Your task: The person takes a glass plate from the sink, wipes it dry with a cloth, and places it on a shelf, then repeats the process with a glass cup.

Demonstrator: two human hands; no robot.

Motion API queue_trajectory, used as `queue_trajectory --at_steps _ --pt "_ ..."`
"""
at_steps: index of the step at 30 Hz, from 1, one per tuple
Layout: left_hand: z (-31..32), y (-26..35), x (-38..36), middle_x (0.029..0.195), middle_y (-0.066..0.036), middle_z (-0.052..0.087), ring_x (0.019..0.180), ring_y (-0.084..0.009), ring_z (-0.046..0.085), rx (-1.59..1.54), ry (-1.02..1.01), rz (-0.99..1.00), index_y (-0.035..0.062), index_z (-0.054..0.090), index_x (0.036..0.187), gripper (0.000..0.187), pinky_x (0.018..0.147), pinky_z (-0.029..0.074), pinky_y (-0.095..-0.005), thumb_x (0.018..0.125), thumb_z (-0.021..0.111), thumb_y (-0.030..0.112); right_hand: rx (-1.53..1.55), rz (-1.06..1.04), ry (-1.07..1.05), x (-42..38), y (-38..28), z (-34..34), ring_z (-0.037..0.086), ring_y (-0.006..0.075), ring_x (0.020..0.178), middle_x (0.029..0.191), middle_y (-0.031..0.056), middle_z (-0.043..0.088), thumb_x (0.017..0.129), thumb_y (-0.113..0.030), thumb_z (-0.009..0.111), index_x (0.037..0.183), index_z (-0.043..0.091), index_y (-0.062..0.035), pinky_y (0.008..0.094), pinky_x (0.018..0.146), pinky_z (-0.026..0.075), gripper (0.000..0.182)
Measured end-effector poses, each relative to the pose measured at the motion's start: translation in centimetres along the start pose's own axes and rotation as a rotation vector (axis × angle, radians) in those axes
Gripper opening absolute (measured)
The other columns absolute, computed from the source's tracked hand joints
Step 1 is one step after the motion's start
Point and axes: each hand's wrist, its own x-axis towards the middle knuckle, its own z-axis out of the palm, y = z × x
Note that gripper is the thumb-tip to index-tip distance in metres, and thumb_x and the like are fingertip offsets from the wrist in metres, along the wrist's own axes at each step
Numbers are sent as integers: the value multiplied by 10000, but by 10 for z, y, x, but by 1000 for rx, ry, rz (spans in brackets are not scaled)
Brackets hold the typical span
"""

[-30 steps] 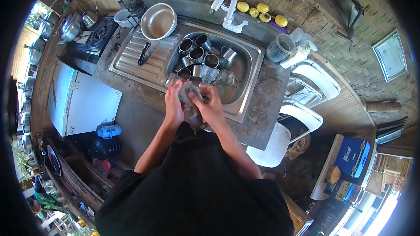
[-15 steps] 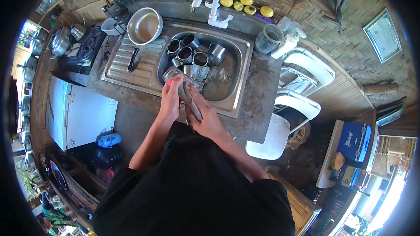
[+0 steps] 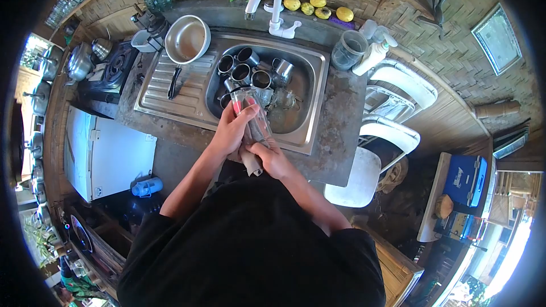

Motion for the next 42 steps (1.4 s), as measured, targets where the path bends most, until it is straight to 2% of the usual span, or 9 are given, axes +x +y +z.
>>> queue_trajectory --at_steps 9,12,16,20,22,24,29,34,42 --pt "5 -4 4 1097 -166 637 954 -347 699 -401 -270 -32 46 526 1237 498 823 591 -458 940 670 419 1044 -25 -438 -7 -27 26 522 177 806 964 155 570 961 -157 543 1240 493 55 237 491 472 354" --pt "6 -5 12 1129 -177 634 1054 -394 685 -436 -280 -1 51 498 1319 550 885 577 -482 948 664 423 819 -75 -237 -10 -33 30 476 151 654 866 152 524 968 -190 560 1278 497 51 225 492 490 397" --pt "10 19 22 1156 -182 635 1190 -447 629 -265 -234 46 52 429 1454 635 960 546 -519 979 639 419 -339 -146 113 -11 -41 23 614 128 844 1045 122 628 911 -49 695 1350 506 6 246 600 507 481" --pt "26 39 17 1139 -200 640 1165 -386 660 -320 -129 -42 -39 331 1501 812 1055 500 -525 886 784 237 -700 -481 227 -6 -34 37 628 125 856 1105 92 657 919 25 649 1574 307 -18 262 740 527 740" --pt "26 35 18 1036 -164 650 1169 -382 661 -339 -165 -30 -55 342 1500 819 1101 465 -540 852 796 155 -563 -579 166 -2 -23 33 635 151 776 1046 104 644 926 42 594 1608 251 -68 278 671 531 771" --pt "23 29 18 991 -151 648 1165 -382 665 -327 -229 21 -72 355 1488 802 1121 447 -547 847 788 141 -147 -281 64 -18 -17 36 626 160 742 989 122 634 956 19 550 1609 273 -123 285 625 526 723" --pt "12 -3 23 1070 -90 671 1461 -450 364 -748 -638 -45 156 419 1538 678 1251 122 -628 914 679 213 724 3 -263 -29 -26 33 539 136 595 865 103 542 974 -77 548 1344 411 15 249 496 493 405" --pt "17 -12 24 1336 -161 625 1463 -464 355 -827 -693 -25 131 360 1567 748 1232 198 -602 913 691 283 1105 17 -402 -26 -22 26 454 115 582 824 77 477 965 -84 565 1265 454 71 213 486 451 356" --pt "7 4 14 1349 -281 599 1305 -369 577 -270 -320 -61 -3 385 1496 813 1135 417 -468 904 752 415 -696 -292 179 -28 -32 23 618 163 907 1060 105 619 929 16 588 1581 273 -82 295 647 538 730"
